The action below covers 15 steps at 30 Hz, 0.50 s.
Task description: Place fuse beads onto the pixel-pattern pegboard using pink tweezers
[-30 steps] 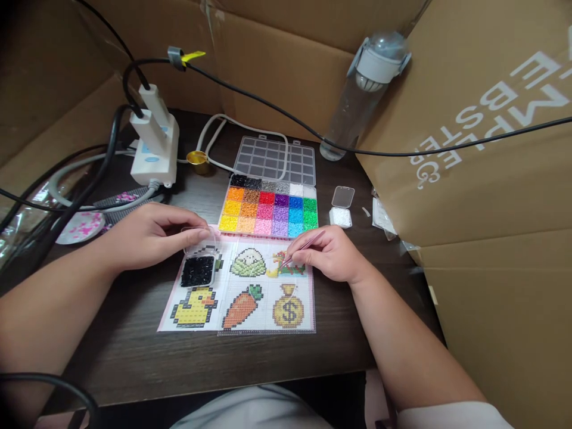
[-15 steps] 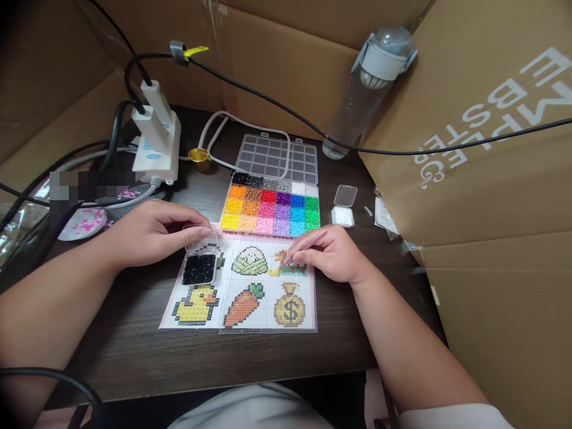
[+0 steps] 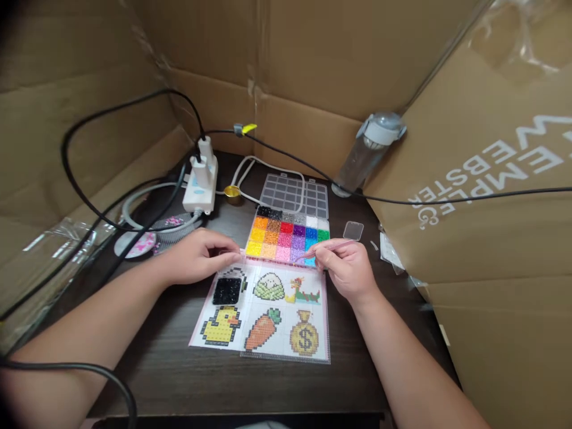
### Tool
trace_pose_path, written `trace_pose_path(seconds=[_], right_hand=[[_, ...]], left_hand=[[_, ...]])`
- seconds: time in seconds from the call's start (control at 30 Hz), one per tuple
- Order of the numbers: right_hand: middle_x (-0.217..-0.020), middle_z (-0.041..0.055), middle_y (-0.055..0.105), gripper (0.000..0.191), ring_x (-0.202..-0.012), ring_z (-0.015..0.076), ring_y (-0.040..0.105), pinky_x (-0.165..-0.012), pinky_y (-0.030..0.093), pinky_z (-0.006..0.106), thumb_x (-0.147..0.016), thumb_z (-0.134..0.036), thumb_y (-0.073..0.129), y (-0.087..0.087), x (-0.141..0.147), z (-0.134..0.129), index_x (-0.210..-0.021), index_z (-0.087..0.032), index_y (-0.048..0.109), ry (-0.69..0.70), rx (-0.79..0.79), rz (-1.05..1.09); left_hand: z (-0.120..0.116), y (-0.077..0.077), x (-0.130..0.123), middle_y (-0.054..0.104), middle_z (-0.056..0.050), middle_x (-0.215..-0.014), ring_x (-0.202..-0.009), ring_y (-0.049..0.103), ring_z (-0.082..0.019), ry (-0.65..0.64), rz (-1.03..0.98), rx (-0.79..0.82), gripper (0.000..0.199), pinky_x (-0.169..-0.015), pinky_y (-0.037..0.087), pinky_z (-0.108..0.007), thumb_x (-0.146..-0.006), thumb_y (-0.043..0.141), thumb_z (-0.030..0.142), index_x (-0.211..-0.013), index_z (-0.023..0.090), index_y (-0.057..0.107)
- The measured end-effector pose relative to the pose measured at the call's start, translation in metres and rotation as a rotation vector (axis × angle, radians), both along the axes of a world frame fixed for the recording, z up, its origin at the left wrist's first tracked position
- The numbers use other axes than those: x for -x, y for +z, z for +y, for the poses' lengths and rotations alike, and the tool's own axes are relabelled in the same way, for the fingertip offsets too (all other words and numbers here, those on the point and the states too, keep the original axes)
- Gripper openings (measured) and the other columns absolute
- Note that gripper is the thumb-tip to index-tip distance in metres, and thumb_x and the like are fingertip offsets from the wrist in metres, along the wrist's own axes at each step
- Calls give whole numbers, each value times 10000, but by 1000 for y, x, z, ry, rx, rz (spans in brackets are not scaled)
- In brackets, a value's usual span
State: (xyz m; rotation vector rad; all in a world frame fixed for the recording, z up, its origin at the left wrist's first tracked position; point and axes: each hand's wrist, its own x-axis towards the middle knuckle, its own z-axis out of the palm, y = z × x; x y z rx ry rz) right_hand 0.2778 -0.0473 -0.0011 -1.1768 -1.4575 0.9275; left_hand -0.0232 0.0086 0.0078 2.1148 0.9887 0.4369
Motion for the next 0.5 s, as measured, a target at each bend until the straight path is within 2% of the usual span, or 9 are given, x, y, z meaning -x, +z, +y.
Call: trace_pose_path(seconds=[0.23,0.37,0.5], right_hand=[[-619,25,653,181,-536,115,521,-502,442,268,-802,-325,673,26,49,21,-723,-195,769,-111,-39,-86],[-710,40,707,166,-575,118,563,-521,454,262,-800,-282,655,26,66,27,-721,-187,766,-148,-33,-130],[-763,49,735,151,-716,161,658,-654,522,300,-800,-260,653,20,78,29,-722,-195,763,-153,-28,-148]], left_hand=[[-2,0,1,705,-48,-734,-638,571,-130,-4,-4,-25,309,-582,389,-224,-856,558,391,-835,144,742],[-2,0,1,702,-39,-712,-607,552,-117,-4,-10,-28,295,-559,372,-217,-846,565,385,-811,151,741],[-1,-2,0,698,-31,-703,-595,541,-110,-4,-4,-35,292,-551,366,-214,-845,567,389,-815,157,742]])
